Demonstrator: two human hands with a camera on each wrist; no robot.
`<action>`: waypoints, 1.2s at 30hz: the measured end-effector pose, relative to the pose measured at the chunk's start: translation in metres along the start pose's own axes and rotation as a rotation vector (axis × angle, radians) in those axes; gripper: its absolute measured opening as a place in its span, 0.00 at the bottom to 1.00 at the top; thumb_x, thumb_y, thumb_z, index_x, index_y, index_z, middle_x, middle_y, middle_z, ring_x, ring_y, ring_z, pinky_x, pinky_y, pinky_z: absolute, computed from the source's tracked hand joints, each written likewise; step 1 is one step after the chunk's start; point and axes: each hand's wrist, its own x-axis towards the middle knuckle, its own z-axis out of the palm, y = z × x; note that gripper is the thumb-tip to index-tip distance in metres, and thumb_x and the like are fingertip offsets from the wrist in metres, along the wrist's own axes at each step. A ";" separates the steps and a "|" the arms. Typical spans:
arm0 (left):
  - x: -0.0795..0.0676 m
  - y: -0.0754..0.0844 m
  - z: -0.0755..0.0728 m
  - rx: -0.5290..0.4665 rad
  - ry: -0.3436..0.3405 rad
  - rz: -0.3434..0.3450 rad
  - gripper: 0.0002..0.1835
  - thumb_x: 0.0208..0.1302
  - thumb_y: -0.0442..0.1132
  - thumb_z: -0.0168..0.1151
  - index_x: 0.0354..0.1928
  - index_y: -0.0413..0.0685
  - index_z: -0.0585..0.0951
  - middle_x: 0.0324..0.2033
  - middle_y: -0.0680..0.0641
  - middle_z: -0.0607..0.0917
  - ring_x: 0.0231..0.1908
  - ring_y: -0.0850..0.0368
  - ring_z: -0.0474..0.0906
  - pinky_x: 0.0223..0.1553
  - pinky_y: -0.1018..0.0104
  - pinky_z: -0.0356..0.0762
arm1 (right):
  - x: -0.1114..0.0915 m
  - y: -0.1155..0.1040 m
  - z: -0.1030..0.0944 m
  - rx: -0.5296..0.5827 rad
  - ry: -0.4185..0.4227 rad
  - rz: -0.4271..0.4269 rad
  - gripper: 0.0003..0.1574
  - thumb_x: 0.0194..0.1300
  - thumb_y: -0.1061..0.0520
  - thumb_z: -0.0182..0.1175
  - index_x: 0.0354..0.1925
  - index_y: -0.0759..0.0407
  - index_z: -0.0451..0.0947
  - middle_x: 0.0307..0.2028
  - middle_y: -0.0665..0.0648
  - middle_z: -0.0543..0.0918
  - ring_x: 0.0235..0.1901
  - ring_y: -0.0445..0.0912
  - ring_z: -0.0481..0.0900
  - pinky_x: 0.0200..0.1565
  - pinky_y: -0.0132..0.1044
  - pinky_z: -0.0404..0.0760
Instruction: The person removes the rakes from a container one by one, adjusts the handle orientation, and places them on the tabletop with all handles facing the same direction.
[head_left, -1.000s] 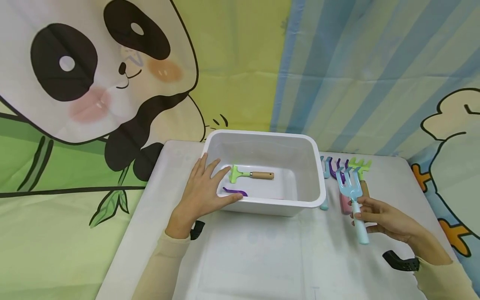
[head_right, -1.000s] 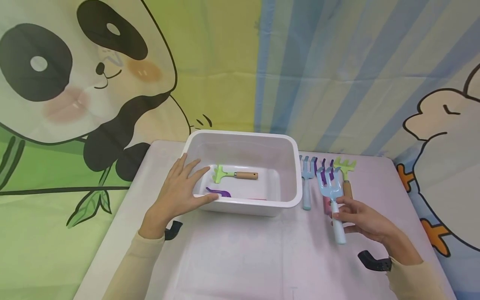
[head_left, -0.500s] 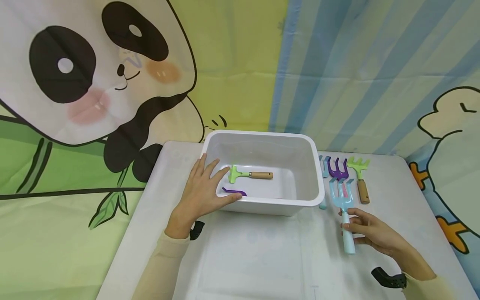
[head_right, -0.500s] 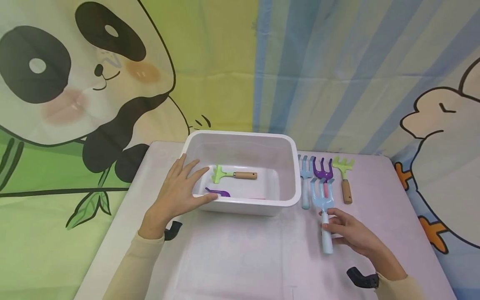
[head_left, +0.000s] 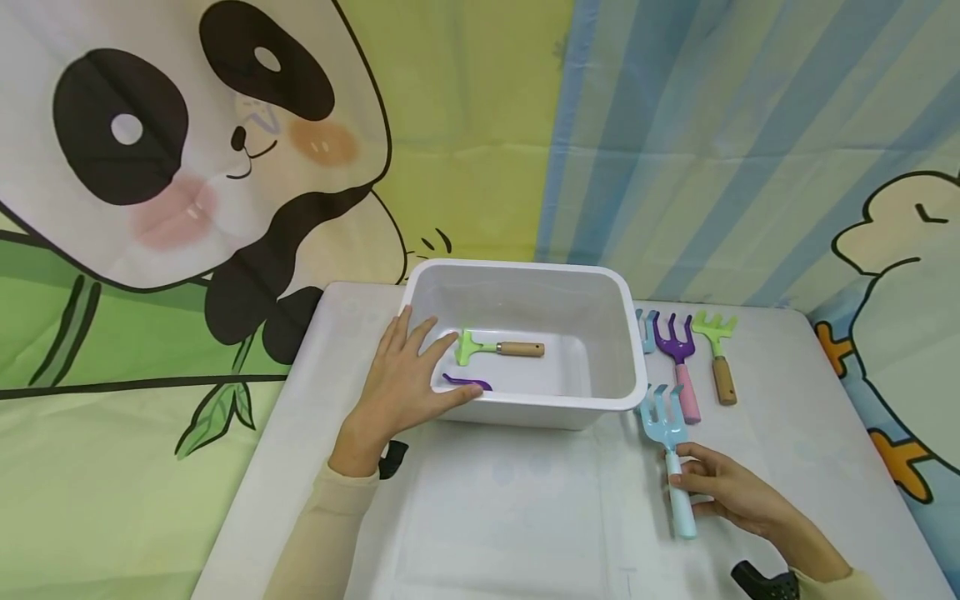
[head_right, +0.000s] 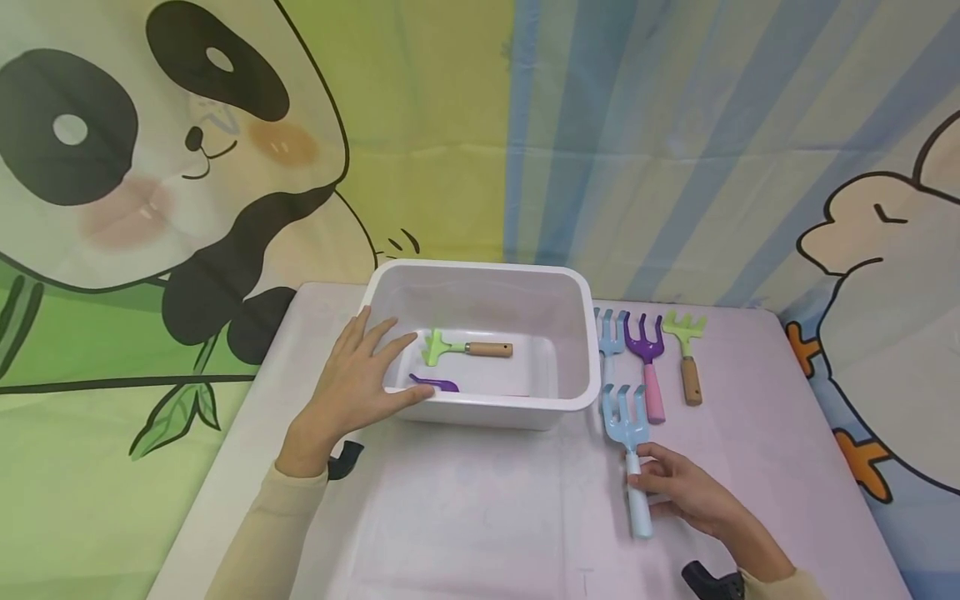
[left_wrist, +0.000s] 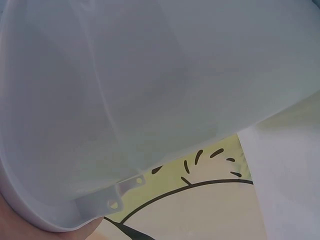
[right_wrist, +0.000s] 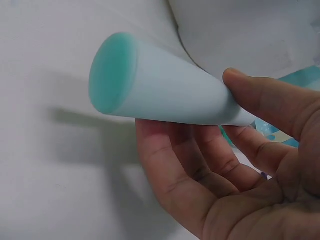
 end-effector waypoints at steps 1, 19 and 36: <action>0.000 0.000 0.000 -0.001 -0.001 0.000 0.53 0.52 0.84 0.48 0.67 0.53 0.77 0.69 0.38 0.69 0.75 0.34 0.40 0.74 0.45 0.35 | 0.000 0.002 0.001 0.010 -0.012 -0.002 0.16 0.75 0.62 0.55 0.57 0.61 0.63 0.42 0.59 0.76 0.43 0.50 0.79 0.42 0.48 0.84; 0.000 -0.001 0.000 0.002 0.004 0.002 0.52 0.51 0.85 0.48 0.66 0.53 0.77 0.68 0.38 0.70 0.75 0.34 0.41 0.73 0.45 0.36 | 0.001 0.025 0.013 0.069 -0.055 0.049 0.24 0.75 0.63 0.55 0.62 0.73 0.61 0.44 0.62 0.78 0.43 0.50 0.77 0.41 0.46 0.85; 0.000 0.000 0.000 -0.009 0.012 0.005 0.52 0.51 0.84 0.50 0.66 0.53 0.78 0.68 0.38 0.69 0.75 0.33 0.42 0.74 0.46 0.35 | -0.001 0.014 0.017 -0.190 0.101 0.093 0.35 0.74 0.56 0.57 0.61 0.85 0.59 0.48 0.63 0.80 0.44 0.52 0.78 0.41 0.50 0.84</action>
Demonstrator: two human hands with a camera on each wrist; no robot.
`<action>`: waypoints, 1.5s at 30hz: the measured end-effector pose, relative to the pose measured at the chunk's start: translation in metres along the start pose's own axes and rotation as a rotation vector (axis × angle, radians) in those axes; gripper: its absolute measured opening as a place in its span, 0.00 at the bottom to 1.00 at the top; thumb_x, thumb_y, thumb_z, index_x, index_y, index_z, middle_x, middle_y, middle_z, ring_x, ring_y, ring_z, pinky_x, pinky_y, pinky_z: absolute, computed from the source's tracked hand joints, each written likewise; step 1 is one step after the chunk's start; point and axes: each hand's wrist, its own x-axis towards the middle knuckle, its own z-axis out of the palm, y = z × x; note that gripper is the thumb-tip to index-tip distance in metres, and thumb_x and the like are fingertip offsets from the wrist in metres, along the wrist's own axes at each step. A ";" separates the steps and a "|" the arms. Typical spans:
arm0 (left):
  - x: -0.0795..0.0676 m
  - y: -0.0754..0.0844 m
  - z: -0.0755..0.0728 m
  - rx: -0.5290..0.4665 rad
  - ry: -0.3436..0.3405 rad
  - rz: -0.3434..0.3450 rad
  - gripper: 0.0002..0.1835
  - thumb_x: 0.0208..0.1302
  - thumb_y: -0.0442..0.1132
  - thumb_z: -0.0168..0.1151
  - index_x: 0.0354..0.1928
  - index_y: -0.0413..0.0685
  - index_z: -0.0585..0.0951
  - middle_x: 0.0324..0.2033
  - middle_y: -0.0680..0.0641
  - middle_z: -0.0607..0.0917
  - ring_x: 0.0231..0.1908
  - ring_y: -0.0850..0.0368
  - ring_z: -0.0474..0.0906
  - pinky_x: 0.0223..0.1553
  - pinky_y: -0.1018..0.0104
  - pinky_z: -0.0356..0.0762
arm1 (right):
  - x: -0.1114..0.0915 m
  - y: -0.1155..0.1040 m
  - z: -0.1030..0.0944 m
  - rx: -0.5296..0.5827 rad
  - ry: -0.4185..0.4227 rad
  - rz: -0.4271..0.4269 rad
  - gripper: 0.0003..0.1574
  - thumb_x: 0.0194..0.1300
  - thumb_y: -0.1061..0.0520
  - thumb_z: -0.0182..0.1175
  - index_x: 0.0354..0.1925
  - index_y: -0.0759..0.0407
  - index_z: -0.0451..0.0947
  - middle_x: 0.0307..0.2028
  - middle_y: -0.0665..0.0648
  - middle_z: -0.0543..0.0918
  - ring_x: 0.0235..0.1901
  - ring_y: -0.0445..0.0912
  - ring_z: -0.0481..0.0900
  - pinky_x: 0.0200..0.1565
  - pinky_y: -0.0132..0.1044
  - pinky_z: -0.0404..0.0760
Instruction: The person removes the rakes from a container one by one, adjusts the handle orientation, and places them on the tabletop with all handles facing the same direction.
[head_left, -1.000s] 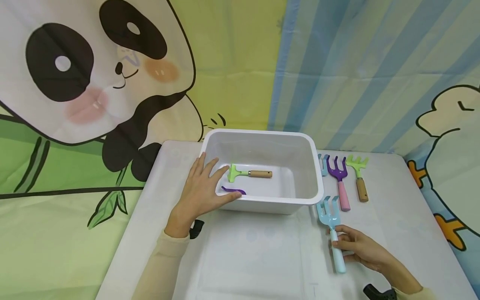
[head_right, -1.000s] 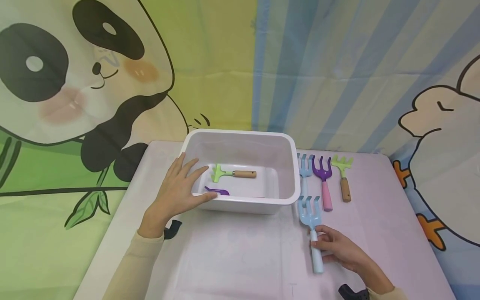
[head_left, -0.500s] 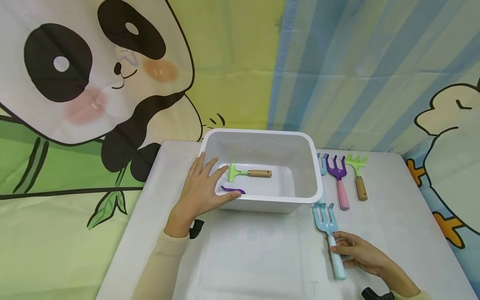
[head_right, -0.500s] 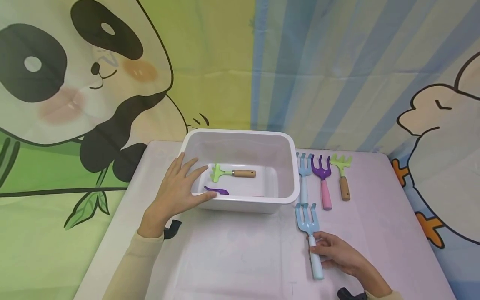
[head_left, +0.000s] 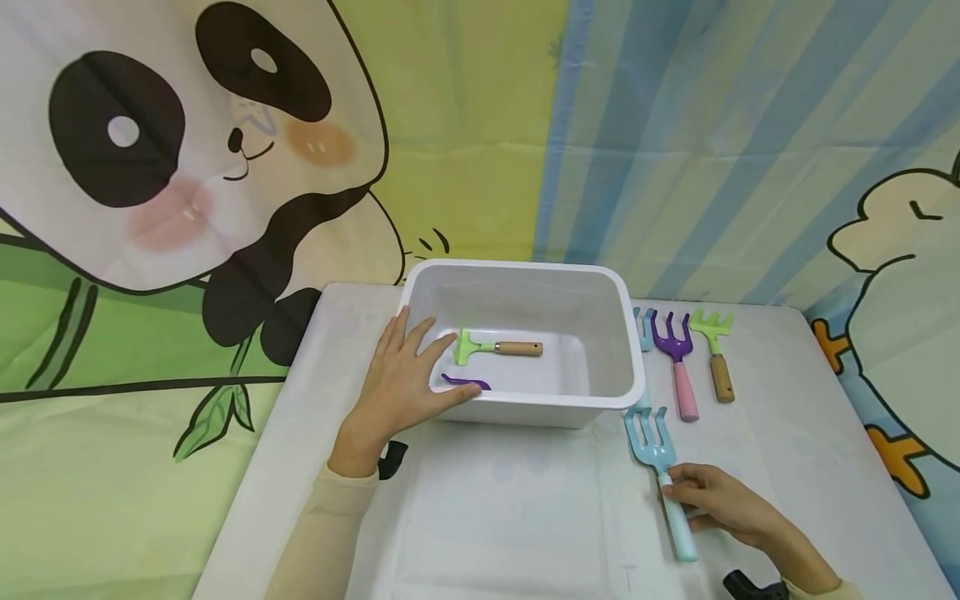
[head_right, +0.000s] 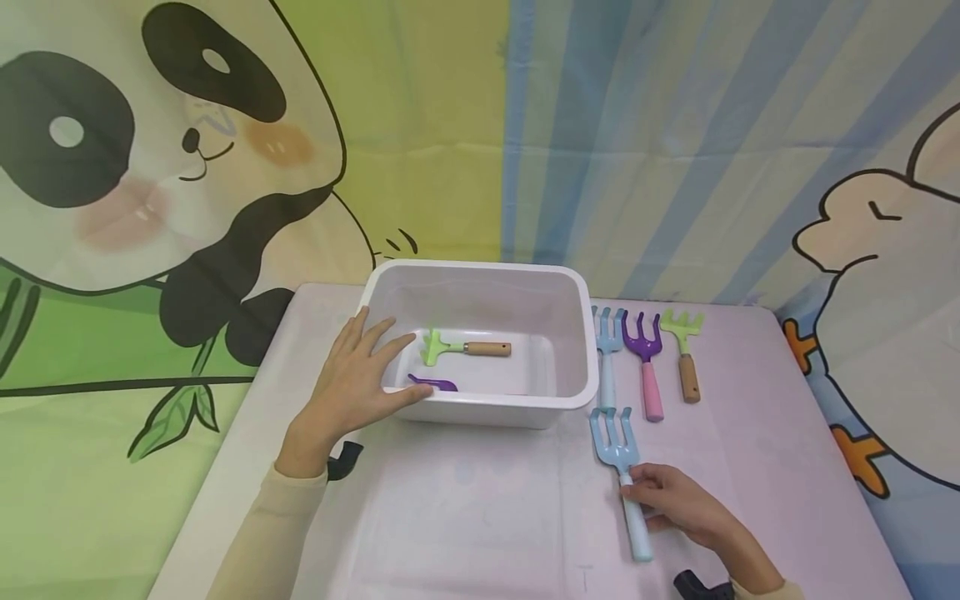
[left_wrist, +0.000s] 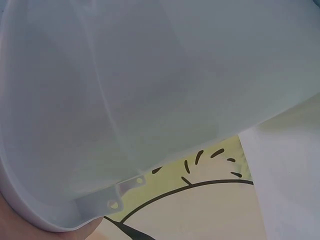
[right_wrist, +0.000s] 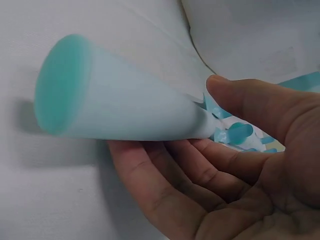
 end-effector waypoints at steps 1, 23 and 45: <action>0.000 0.000 0.000 -0.001 0.000 0.000 0.52 0.51 0.84 0.50 0.66 0.53 0.78 0.68 0.38 0.69 0.75 0.33 0.42 0.74 0.46 0.35 | 0.000 -0.001 -0.001 -0.016 0.008 0.005 0.35 0.75 0.55 0.57 0.61 0.85 0.60 0.48 0.63 0.80 0.44 0.52 0.78 0.42 0.51 0.84; 0.000 0.000 0.000 -0.009 0.002 -0.003 0.52 0.51 0.84 0.50 0.65 0.53 0.78 0.68 0.39 0.70 0.75 0.33 0.41 0.74 0.46 0.34 | -0.006 -0.018 -0.012 -0.084 0.066 0.015 0.30 0.76 0.51 0.55 0.58 0.78 0.70 0.46 0.63 0.81 0.43 0.57 0.82 0.44 0.53 0.85; 0.001 0.000 -0.001 -0.004 -0.007 -0.005 0.52 0.51 0.85 0.49 0.65 0.54 0.78 0.68 0.39 0.70 0.75 0.33 0.41 0.73 0.45 0.35 | -0.004 -0.204 -0.038 -0.471 0.125 -0.359 0.22 0.76 0.55 0.56 0.60 0.69 0.71 0.47 0.65 0.81 0.40 0.52 0.85 0.38 0.44 0.86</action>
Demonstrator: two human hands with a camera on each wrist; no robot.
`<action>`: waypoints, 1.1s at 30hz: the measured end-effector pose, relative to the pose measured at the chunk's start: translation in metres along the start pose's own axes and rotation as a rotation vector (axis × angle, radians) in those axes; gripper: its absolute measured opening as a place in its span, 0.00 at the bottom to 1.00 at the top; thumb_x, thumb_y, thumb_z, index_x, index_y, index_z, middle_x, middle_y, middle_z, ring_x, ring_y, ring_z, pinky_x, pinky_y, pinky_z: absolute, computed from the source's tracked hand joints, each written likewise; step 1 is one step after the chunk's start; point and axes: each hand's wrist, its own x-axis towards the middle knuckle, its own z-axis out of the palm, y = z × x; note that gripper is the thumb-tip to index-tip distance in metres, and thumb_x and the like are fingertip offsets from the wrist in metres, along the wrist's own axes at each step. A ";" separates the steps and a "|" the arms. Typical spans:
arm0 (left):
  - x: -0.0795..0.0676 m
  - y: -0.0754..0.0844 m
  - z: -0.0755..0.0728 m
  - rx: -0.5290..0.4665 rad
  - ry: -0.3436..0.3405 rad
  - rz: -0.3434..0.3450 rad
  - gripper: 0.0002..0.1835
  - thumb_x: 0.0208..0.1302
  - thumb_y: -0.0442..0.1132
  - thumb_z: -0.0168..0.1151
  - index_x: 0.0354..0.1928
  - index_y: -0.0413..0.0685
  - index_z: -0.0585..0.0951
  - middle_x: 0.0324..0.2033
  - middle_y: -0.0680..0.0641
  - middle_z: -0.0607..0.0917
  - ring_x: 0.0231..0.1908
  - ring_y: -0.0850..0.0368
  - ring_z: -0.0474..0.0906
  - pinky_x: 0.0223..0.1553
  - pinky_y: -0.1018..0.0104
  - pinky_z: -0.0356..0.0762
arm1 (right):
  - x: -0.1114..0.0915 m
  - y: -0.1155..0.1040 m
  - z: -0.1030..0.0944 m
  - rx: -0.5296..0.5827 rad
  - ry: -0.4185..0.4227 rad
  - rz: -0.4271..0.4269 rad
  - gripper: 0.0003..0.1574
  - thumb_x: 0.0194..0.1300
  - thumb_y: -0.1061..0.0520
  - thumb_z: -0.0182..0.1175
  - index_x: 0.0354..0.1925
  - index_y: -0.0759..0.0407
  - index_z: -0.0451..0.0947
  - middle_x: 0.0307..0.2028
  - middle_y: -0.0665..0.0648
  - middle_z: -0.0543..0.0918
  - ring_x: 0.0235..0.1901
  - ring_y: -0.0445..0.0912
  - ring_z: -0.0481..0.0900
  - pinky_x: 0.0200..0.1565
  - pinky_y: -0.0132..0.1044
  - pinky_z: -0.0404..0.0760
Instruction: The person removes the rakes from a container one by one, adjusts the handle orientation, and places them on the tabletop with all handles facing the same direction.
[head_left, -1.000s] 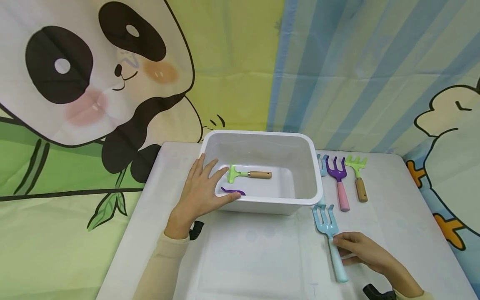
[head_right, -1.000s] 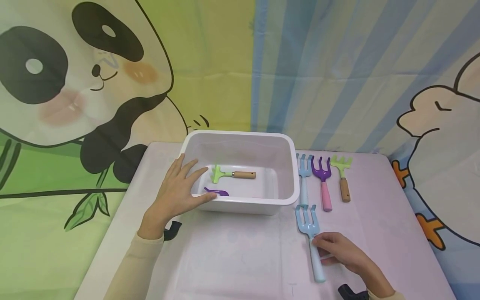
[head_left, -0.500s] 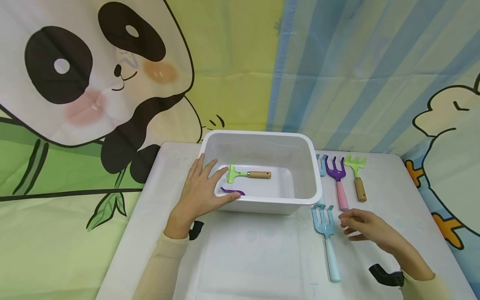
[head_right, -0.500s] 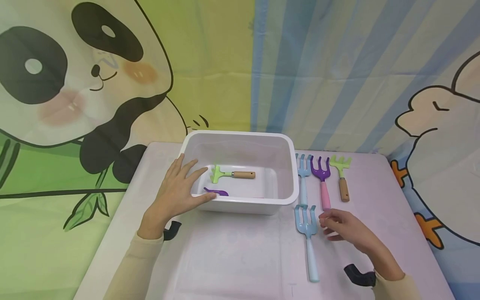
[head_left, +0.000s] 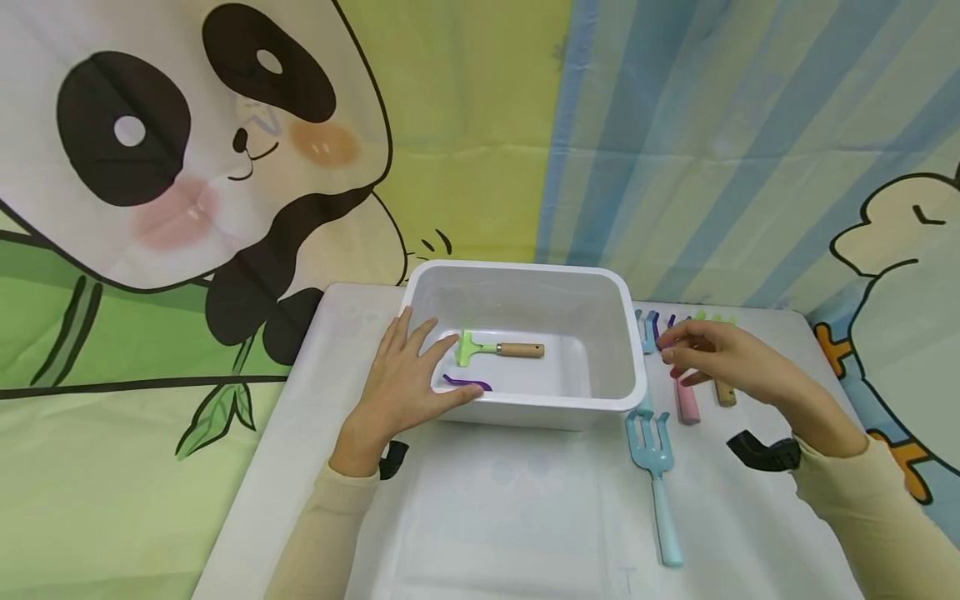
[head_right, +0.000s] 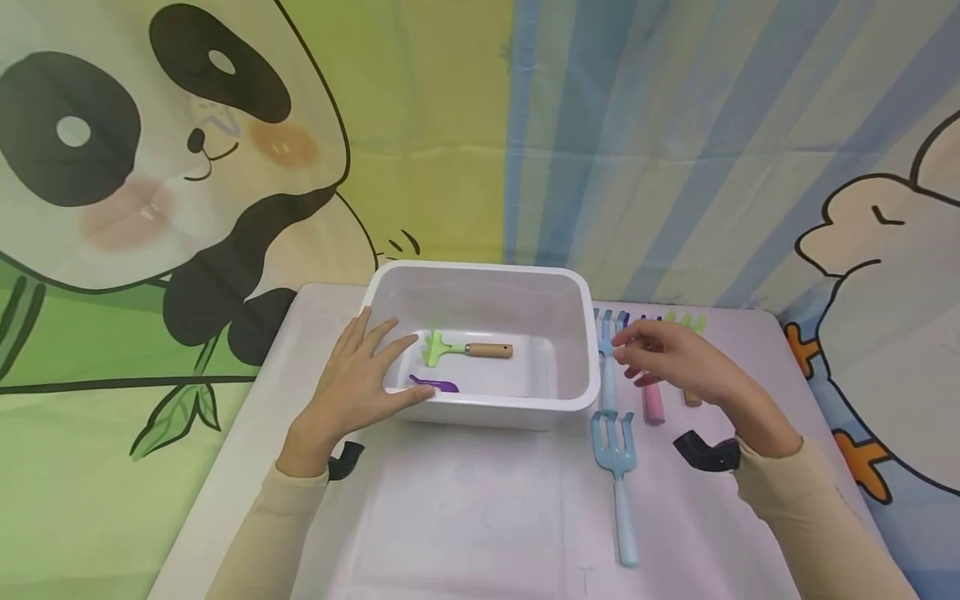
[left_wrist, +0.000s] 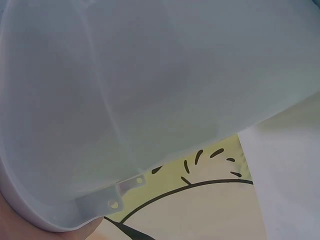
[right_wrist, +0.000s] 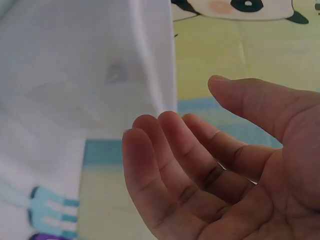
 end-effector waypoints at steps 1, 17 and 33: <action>0.000 0.000 0.000 0.002 -0.001 -0.001 0.52 0.51 0.85 0.49 0.65 0.54 0.78 0.68 0.39 0.70 0.75 0.33 0.41 0.73 0.45 0.35 | 0.006 -0.007 -0.001 -0.010 -0.005 -0.020 0.22 0.76 0.55 0.56 0.59 0.69 0.71 0.47 0.65 0.81 0.40 0.52 0.85 0.39 0.44 0.86; 0.000 0.000 0.000 0.012 0.006 0.004 0.51 0.52 0.84 0.48 0.65 0.54 0.78 0.67 0.38 0.70 0.75 0.32 0.42 0.73 0.43 0.38 | 0.128 -0.085 0.028 -0.005 -0.351 -0.100 0.21 0.74 0.55 0.59 0.59 0.64 0.73 0.49 0.63 0.79 0.48 0.58 0.81 0.50 0.50 0.83; -0.001 0.000 0.000 0.035 0.017 0.017 0.50 0.53 0.84 0.47 0.65 0.55 0.79 0.67 0.38 0.71 0.74 0.31 0.44 0.73 0.43 0.37 | 0.209 -0.079 0.090 0.043 -0.510 -0.028 0.19 0.70 0.59 0.61 0.56 0.66 0.74 0.46 0.62 0.82 0.49 0.62 0.80 0.50 0.52 0.82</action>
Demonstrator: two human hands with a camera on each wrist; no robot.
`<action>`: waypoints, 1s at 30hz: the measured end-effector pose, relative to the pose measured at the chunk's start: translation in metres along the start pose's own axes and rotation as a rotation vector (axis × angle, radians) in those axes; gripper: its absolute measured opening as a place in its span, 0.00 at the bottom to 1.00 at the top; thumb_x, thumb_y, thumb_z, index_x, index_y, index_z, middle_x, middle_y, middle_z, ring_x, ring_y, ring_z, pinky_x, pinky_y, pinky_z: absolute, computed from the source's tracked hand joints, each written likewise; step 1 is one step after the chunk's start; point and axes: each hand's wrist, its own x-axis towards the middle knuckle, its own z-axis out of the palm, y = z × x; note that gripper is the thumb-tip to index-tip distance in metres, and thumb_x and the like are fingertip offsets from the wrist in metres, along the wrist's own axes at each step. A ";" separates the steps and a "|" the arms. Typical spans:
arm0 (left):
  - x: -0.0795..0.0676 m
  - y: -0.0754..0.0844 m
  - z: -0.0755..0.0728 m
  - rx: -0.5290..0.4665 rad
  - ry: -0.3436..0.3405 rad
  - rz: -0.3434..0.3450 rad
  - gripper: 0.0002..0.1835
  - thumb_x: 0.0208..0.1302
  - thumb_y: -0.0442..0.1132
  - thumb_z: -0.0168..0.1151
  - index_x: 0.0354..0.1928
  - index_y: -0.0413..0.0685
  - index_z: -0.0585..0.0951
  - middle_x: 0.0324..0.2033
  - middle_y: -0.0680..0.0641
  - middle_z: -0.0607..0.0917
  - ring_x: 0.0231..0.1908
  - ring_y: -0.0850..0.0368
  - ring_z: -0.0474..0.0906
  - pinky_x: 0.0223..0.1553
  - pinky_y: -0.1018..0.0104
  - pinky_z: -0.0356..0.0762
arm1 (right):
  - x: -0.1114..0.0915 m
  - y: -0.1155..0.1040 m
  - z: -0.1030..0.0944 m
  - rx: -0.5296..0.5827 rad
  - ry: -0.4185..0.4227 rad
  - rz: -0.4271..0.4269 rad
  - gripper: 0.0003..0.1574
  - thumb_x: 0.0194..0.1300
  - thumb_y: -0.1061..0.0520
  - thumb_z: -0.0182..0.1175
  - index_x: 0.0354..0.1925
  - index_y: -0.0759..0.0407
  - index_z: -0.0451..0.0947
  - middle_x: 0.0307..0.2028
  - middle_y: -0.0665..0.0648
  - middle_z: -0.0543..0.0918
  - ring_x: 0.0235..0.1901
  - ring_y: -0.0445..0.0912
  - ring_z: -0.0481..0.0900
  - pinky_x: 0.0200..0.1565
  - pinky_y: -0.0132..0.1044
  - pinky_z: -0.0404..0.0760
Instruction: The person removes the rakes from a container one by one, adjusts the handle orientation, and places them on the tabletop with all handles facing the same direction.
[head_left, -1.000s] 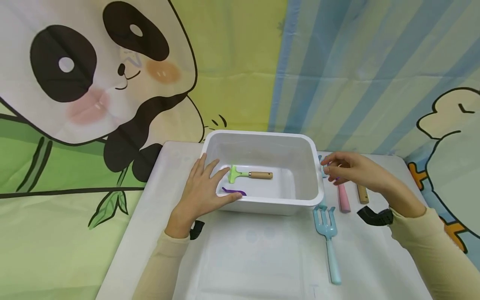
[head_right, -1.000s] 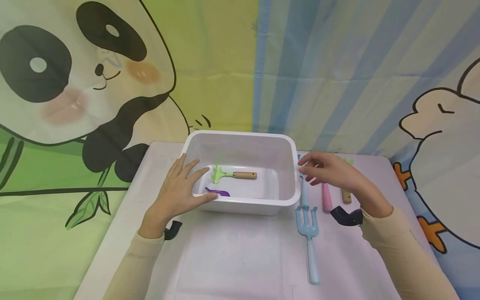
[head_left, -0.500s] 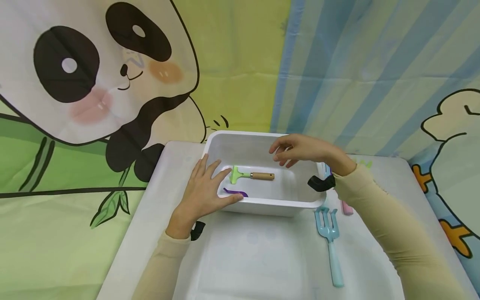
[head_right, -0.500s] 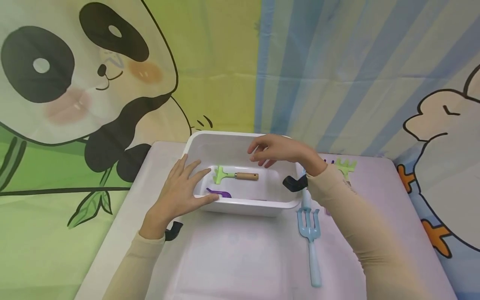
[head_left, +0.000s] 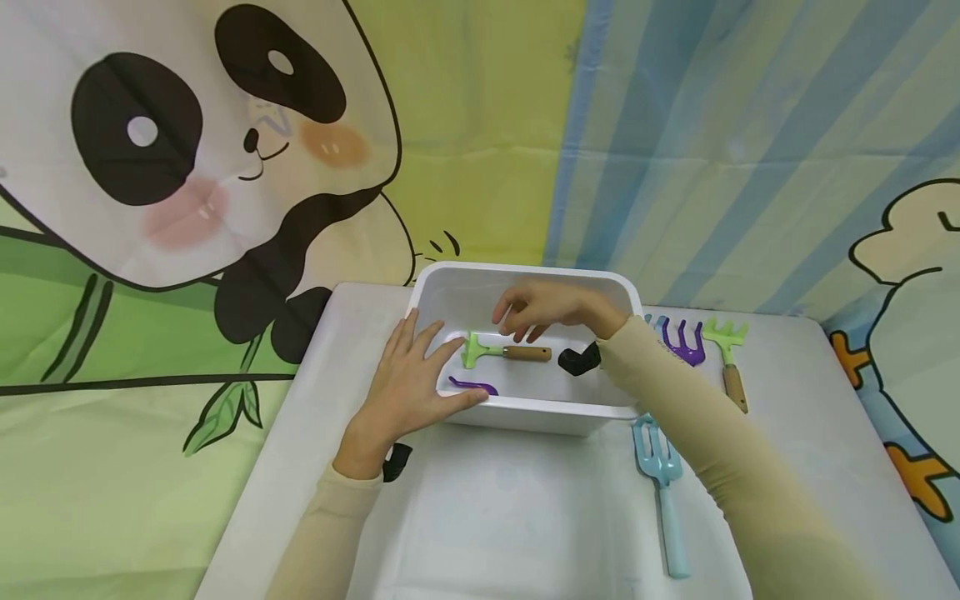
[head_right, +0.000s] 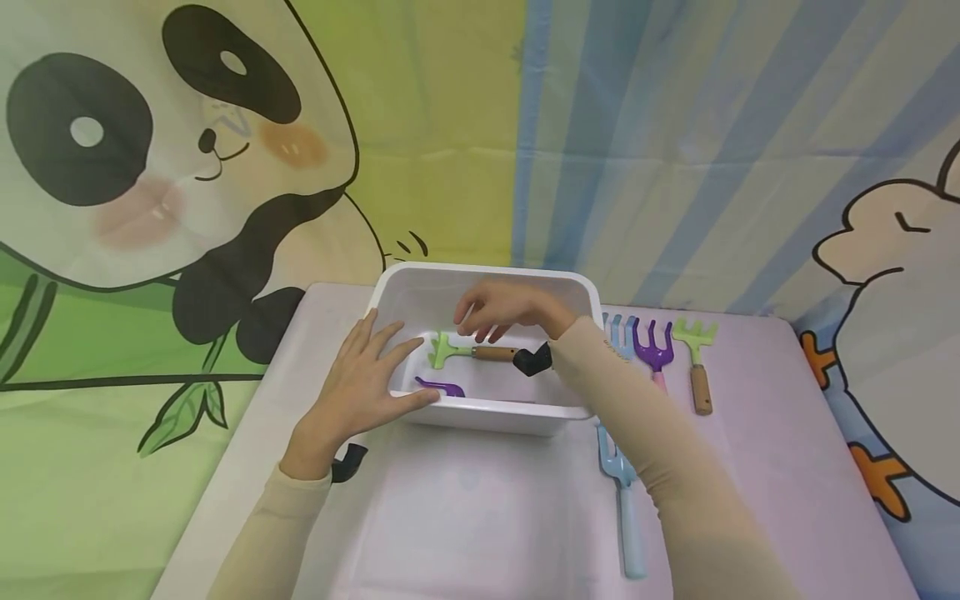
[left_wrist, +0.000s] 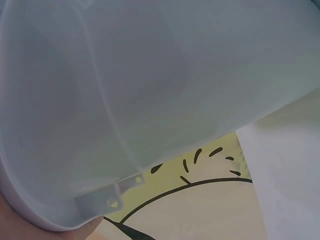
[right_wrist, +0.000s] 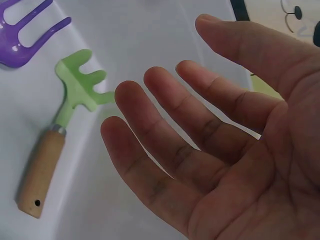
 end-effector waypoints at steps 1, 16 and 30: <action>0.000 0.000 0.000 -0.001 -0.004 -0.001 0.50 0.53 0.84 0.47 0.65 0.55 0.79 0.67 0.38 0.71 0.74 0.32 0.44 0.73 0.43 0.37 | 0.004 0.002 0.002 -0.003 -0.008 0.004 0.19 0.70 0.59 0.62 0.56 0.66 0.74 0.45 0.61 0.82 0.48 0.62 0.81 0.50 0.52 0.82; 0.000 0.000 0.001 -0.002 -0.004 -0.010 0.50 0.53 0.84 0.47 0.65 0.55 0.78 0.68 0.39 0.70 0.75 0.33 0.43 0.73 0.44 0.36 | 0.038 0.036 0.030 -0.097 -0.178 0.238 0.25 0.67 0.58 0.64 0.59 0.65 0.75 0.46 0.62 0.79 0.48 0.63 0.80 0.50 0.56 0.81; -0.002 0.001 0.001 0.000 -0.021 -0.017 0.51 0.54 0.84 0.45 0.68 0.55 0.76 0.70 0.38 0.68 0.75 0.34 0.41 0.74 0.47 0.29 | 0.042 0.056 0.046 -0.187 -0.270 0.413 0.24 0.64 0.53 0.68 0.56 0.59 0.77 0.44 0.59 0.82 0.46 0.58 0.82 0.51 0.57 0.81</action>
